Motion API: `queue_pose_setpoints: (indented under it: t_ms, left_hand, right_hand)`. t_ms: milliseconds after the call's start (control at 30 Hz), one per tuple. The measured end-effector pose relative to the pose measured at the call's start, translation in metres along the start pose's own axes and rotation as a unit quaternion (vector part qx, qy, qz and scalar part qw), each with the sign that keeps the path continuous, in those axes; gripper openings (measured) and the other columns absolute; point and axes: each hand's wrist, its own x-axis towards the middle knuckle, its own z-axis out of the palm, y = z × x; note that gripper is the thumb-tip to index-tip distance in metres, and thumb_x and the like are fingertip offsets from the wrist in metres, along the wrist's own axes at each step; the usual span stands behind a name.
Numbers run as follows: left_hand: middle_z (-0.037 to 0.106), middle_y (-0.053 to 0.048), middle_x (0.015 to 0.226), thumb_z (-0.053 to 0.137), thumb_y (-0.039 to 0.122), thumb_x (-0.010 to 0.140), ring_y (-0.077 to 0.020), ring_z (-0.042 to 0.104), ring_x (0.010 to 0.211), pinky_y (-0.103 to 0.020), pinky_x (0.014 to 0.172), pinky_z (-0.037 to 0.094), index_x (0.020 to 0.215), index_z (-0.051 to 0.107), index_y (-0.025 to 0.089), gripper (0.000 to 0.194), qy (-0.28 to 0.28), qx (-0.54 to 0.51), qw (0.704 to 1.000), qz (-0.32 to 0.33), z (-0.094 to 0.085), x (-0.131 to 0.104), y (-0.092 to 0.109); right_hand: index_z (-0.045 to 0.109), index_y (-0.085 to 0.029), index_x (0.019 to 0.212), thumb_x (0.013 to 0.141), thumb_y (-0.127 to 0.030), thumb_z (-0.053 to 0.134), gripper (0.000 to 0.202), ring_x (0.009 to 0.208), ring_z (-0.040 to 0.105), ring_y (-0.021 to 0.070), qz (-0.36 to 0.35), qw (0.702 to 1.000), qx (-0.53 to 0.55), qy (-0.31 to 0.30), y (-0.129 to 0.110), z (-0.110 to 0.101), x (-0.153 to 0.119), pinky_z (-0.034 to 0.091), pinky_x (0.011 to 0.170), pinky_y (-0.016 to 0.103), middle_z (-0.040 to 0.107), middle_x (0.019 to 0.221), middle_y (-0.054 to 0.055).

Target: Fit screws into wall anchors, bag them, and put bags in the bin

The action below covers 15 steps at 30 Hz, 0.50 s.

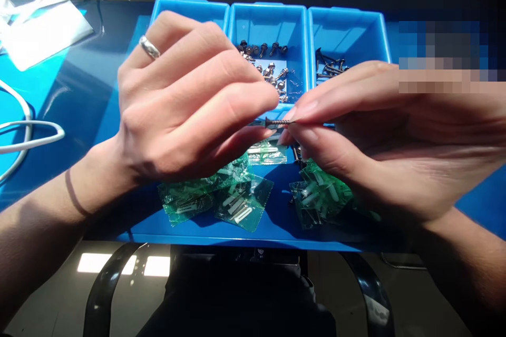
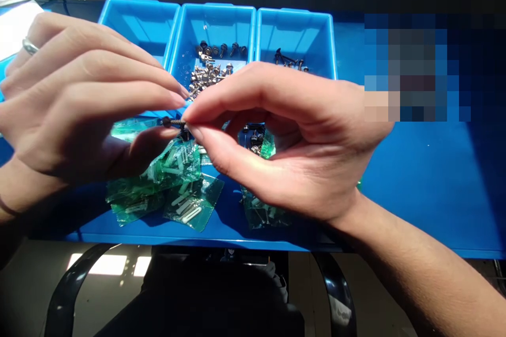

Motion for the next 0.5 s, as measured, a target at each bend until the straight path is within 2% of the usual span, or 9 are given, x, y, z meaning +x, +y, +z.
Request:
queue_pose_setpoints:
  t_ms: [67,167,233,300,367,433,500]
  left_hand:
    - [0.074,-0.003,0.109,0.055,0.038,0.101,-0.0267,0.074,0.098,-0.046,0.079,0.056,0.123,0.058,0.025,0.026,0.004,0.011,1.000,0.014,0.001,0.000,-0.001]
    - [0.072,-0.004,0.107,0.049,0.035,0.102,-0.0267,0.074,0.097,-0.045,0.080,0.056,0.111,0.064,0.021,0.023,0.021,0.023,0.999,0.043,0.000,-0.001,-0.001]
    - [0.072,-0.003,0.111,0.053,0.038,0.102,-0.0273,0.073,0.102,-0.047,0.089,0.058,0.120,0.062,0.020,0.027,0.007,-0.008,1.000,0.003,-0.002,-0.003,0.001]
    - [0.070,0.000,0.122,0.055,0.050,0.102,-0.0302,0.071,0.117,-0.055,0.102,0.056,0.139,0.053,0.030,0.042,-0.012,-0.045,0.998,-0.053,-0.004,-0.005,0.005]
    - [0.065,0.003,0.136,0.047,0.063,0.102,-0.0345,0.060,0.141,-0.065,0.116,0.047,0.149,0.041,0.041,0.052,-0.021,-0.071,0.992,-0.106,-0.003,-0.010,0.008]
    - [0.061,0.003,0.143,0.037,0.071,0.102,-0.0376,0.045,0.155,-0.073,0.122,0.039,0.151,0.040,0.046,0.055,-0.013,-0.079,0.988,-0.132,0.000,-0.015,0.013]
    - [0.062,0.005,0.142,0.039,0.073,0.101,-0.0369,0.043,0.156,-0.073,0.121,0.041,0.146,0.046,0.049,0.051,-0.001,-0.093,0.981,-0.169,0.005,-0.020,0.019]
  right_hand:
    - [0.072,-0.024,0.098,0.089,-0.004,0.076,0.023,0.081,0.076,0.0184,0.013,1.000,0.002,-0.002,-0.001,0.000,0.002,0.063,0.069,0.035,0.079,0.086,-0.001]
    - [0.074,-0.028,0.097,0.087,-0.003,0.077,0.027,0.080,0.076,0.0181,0.020,1.000,0.004,0.000,-0.004,0.000,0.004,0.063,0.067,0.033,0.078,0.084,-0.004]
    - [0.076,-0.031,0.101,0.088,-0.004,0.077,0.030,0.078,0.075,0.0179,0.017,1.000,-0.001,-0.003,-0.005,0.000,0.004,0.063,0.067,0.033,0.078,0.085,-0.005]
    - [0.078,-0.034,0.106,0.088,-0.004,0.076,0.035,0.079,0.075,0.0183,0.012,1.000,-0.010,-0.003,-0.005,0.000,0.004,0.064,0.068,0.033,0.078,0.086,-0.005]
    - [0.078,-0.033,0.105,0.088,-0.004,0.076,0.034,0.080,0.075,0.0193,0.011,1.000,-0.013,0.001,-0.005,0.000,0.003,0.065,0.070,0.035,0.078,0.087,-0.004]
    - [0.076,-0.030,0.099,0.087,-0.005,0.077,0.028,0.081,0.076,0.0201,0.014,1.000,-0.013,0.007,-0.005,0.000,0.003,0.065,0.071,0.035,0.079,0.087,-0.003]
    - [0.075,-0.029,0.096,0.087,-0.004,0.077,0.027,0.080,0.075,0.0198,0.016,1.000,-0.015,0.014,-0.005,0.000,0.002,0.065,0.072,0.035,0.079,0.087,-0.003]
